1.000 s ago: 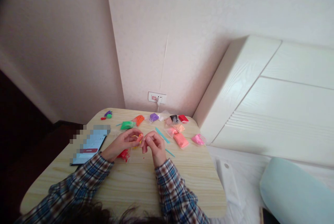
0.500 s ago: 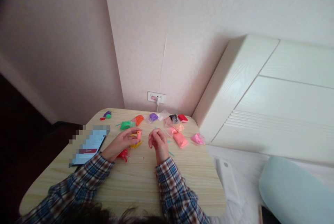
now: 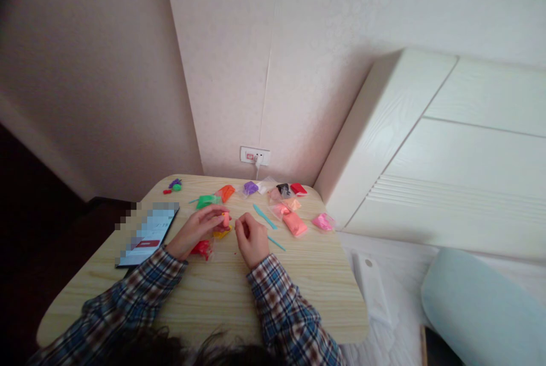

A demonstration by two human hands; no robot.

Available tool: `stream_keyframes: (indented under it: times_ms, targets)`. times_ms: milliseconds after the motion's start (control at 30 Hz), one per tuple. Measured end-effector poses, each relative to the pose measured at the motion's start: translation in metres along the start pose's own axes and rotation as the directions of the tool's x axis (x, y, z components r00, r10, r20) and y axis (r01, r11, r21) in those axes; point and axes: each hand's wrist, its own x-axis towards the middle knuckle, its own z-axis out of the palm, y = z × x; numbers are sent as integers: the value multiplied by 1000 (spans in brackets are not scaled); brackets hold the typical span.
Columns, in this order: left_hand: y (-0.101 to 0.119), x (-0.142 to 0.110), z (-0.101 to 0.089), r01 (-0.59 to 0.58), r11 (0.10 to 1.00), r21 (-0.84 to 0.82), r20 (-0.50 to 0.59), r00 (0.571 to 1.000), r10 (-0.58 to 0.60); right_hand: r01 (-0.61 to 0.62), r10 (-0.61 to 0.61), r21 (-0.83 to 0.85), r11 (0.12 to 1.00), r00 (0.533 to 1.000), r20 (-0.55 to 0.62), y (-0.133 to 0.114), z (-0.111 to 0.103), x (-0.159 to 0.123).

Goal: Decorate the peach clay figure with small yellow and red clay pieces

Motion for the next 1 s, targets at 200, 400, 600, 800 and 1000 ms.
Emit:
stream_keyframes:
  times_ms: [200,400,600,800,1000]
  targets:
    - [1,-1,2,3,999,37,7,1000,-4,-30,30,4,1000,999,13,6,2,2]
    - [2,-1,2,-1,999,53,18,1000,0,-38,38,-1,999,998,50,8,1,4]
    - [2,-1,2,-2,999,52,23,1000,1,-40,40,4,999,998,38,12,2,5]
    - [3,-2,2,-4,999,44,23,1000,3,-19,19,-1,1000,999,-37,13,1,6]
    - [5,-2,3,-13,999,45,21,1000,12,10,-10,0,1000,992,-129,15,-1,8]
